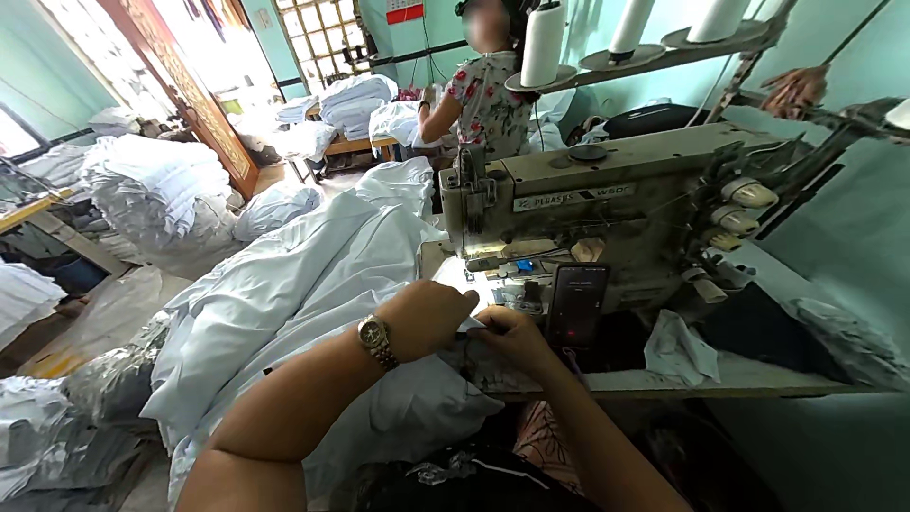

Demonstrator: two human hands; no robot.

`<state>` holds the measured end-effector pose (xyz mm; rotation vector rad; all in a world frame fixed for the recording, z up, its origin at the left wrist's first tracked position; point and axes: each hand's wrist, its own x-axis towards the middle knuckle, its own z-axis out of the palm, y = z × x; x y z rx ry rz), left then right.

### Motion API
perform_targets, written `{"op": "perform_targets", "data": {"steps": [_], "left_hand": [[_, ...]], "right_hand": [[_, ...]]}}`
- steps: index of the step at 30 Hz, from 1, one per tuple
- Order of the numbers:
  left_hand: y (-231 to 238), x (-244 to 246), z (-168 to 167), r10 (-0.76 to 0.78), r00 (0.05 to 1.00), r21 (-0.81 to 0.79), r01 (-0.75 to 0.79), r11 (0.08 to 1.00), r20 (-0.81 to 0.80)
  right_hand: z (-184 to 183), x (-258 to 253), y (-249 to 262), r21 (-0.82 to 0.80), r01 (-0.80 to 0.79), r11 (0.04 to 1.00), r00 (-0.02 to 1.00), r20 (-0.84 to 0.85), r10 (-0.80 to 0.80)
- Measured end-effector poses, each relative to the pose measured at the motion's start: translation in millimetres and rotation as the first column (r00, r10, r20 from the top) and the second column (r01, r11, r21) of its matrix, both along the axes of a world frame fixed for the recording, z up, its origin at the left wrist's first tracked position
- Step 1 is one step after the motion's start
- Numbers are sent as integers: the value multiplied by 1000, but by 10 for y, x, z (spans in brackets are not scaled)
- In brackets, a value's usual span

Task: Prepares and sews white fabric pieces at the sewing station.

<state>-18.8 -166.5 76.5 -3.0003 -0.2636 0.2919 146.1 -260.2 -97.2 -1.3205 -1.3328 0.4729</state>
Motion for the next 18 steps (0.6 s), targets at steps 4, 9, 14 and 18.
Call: {"op": "perform_targets", "data": {"steps": [4, 9, 14, 18], "left_hand": [[2, 27, -18, 83, 996, 21, -83, 996, -36], [-30, 9, -35, 7, 998, -55, -11, 998, -62], [-17, 18, -61, 26, 999, -147, -31, 989, -36], [40, 35, -162, 112, 993, -73, -109, 991, 39]], "right_hand": [[-8, -12, 0, 1, 7, 1000, 1000, 10, -7], [21, -12, -19, -21, 31, 999, 999, 33, -30], [43, 11, -24, -25, 37, 999, 998, 59, -36], [33, 28, -38, -47, 14, 999, 997, 80, -10]]}}
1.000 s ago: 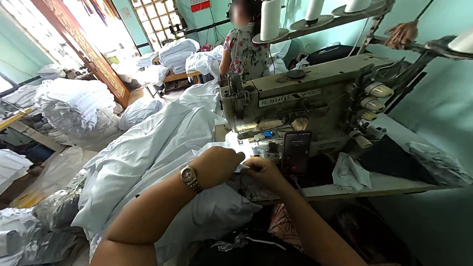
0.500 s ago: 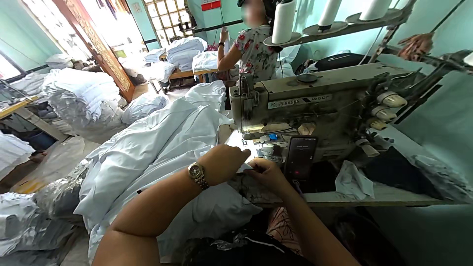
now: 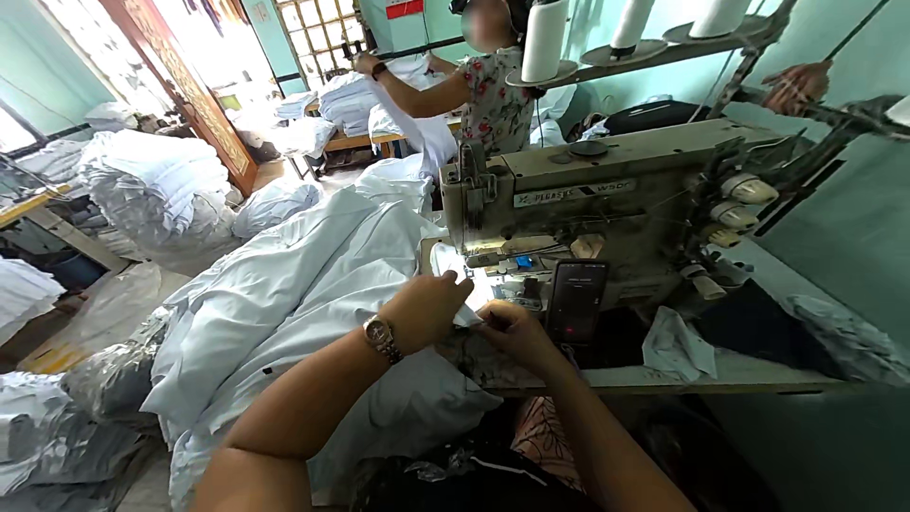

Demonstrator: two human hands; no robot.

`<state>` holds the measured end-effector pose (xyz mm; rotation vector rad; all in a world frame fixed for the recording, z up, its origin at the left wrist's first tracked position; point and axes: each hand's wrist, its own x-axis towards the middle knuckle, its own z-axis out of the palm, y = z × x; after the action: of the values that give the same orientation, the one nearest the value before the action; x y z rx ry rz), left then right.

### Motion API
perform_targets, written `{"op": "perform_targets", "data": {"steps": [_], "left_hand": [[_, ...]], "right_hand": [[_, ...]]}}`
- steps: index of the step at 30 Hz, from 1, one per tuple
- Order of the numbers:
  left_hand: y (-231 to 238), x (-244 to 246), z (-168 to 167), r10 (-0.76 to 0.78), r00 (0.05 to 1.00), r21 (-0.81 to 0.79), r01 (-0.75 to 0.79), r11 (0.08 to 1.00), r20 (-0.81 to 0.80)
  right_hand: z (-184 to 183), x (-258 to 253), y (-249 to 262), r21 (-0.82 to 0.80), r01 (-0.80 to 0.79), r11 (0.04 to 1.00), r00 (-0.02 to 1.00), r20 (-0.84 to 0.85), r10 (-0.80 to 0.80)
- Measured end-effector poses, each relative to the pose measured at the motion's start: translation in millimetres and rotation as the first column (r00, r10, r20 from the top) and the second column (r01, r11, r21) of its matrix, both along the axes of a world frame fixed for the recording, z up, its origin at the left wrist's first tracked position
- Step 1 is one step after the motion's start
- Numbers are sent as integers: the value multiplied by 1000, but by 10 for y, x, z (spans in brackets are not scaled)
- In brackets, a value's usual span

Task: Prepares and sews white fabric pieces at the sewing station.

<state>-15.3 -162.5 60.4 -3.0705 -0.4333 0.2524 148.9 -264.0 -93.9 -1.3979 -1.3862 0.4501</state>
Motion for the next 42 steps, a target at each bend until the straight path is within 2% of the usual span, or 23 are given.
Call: {"op": "perform_targets", "data": {"steps": [2, 5, 9, 11, 15, 20, 27, 31, 42], "left_hand": [[8, -12, -52, -29, 999, 96, 26, 995, 40], [-54, -26, -73, -135, 985, 17, 133, 991, 111], [160, -29, -291, -123, 959, 88, 103, 991, 256], [176, -32, -360, -130, 944, 33, 126, 992, 302], [393, -10, -658, -110, 958, 15, 110, 994, 266], [528, 7, -841, -144, 929, 47, 136, 990, 341], [573, 99, -843, -197, 923, 188, 140, 972, 330], [617, 106, -933, -219, 884, 159, 167, 973, 412], [657, 136, -956, -178, 915, 176, 120, 977, 363]], "right_hand": [[7, 20, -4, -11, -16, 1000, 1000, -7, 16], [48, 36, -30, -22, -33, 999, 999, -40, 32], [24, 21, -64, -3, -3, 1000, 1000, 2, 3], [7, 5, -74, 45, 35, 998, 999, 22, -36], [-78, -58, -85, 149, 79, 986, 996, 39, -86], [-131, -82, -80, 178, 141, 974, 980, 114, -163], [-83, -37, 16, 135, 210, 968, 941, 242, -238], [-83, -30, 33, 132, 231, 964, 922, 286, -260], [-15, -100, 87, 126, 304, 944, 844, 424, -328]]}}
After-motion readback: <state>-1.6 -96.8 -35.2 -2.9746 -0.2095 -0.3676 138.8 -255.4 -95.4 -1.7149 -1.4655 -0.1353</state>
